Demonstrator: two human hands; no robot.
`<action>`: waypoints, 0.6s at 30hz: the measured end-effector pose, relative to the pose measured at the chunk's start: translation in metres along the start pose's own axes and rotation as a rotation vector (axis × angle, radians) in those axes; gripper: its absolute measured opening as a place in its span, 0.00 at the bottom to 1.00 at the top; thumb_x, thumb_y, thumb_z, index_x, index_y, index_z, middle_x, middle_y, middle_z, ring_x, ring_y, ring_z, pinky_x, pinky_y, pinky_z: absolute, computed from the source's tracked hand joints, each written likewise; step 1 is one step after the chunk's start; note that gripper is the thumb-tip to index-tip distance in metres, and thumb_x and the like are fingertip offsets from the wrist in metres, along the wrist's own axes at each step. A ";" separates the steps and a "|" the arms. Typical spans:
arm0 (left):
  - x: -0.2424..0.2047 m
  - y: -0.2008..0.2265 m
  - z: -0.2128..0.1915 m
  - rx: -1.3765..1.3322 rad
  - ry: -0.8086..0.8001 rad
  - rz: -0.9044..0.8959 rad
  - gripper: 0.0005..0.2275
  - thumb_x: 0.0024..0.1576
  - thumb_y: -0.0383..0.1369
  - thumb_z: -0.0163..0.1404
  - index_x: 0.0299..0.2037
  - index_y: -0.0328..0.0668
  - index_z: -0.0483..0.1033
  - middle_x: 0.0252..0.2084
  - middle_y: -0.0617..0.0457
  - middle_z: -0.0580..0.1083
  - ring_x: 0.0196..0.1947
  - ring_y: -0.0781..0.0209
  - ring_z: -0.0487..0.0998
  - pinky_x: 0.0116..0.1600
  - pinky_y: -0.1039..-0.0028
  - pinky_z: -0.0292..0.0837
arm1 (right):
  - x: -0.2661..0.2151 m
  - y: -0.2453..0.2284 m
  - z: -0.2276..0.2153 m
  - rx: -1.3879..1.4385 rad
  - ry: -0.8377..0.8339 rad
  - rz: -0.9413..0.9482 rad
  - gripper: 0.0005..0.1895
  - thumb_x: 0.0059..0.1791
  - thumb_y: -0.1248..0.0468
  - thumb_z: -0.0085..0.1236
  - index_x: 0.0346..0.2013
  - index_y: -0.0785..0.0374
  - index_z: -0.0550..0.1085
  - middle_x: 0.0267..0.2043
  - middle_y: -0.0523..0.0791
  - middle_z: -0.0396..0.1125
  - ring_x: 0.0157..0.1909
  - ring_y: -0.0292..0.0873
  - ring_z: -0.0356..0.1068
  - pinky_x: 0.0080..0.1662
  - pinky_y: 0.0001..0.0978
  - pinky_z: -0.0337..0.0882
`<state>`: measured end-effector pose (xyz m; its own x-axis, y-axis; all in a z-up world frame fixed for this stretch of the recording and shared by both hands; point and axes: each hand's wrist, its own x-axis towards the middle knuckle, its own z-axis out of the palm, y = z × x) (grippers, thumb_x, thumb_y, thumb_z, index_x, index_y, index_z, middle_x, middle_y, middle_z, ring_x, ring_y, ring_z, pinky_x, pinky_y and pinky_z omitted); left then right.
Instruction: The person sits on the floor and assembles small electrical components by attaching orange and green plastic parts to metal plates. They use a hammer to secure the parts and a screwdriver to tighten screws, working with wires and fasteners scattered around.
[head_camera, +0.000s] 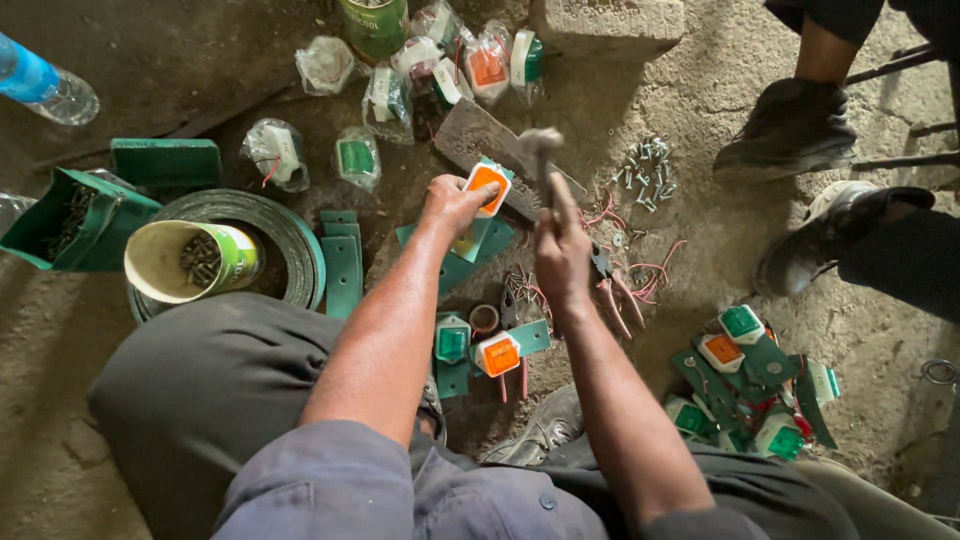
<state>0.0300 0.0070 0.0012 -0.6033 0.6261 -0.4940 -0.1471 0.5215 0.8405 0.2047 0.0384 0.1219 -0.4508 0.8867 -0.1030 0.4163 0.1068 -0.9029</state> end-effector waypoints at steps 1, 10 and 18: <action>0.000 -0.005 0.001 0.029 -0.007 -0.010 0.21 0.45 0.48 0.67 0.34 0.33 0.84 0.30 0.47 0.81 0.27 0.62 0.81 0.35 0.68 0.77 | -0.007 0.000 -0.002 0.053 0.019 0.027 0.28 0.58 0.68 0.43 0.75 0.51 0.61 0.41 0.51 0.71 0.31 0.39 0.62 0.33 0.34 0.64; 0.005 -0.011 0.003 -0.004 0.008 0.082 0.15 0.46 0.41 0.61 0.33 0.36 0.86 0.31 0.47 0.83 0.29 0.63 0.84 0.38 0.70 0.79 | 0.000 -0.031 0.011 -0.345 -0.113 0.076 0.26 0.58 0.63 0.47 0.73 0.49 0.63 0.58 0.54 0.71 0.57 0.50 0.76 0.55 0.39 0.74; 0.003 -0.010 0.000 -0.003 -0.032 -0.006 0.18 0.47 0.44 0.64 0.33 0.33 0.85 0.31 0.45 0.82 0.29 0.60 0.83 0.37 0.67 0.77 | -0.008 -0.026 0.011 -0.338 0.060 -0.244 0.27 0.60 0.69 0.45 0.75 0.51 0.59 0.66 0.63 0.64 0.64 0.62 0.68 0.62 0.48 0.68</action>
<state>0.0296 0.0031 -0.0087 -0.5771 0.6413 -0.5057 -0.1526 0.5236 0.8382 0.1891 0.0240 0.1416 -0.5252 0.8409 0.1303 0.5431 0.4492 -0.7094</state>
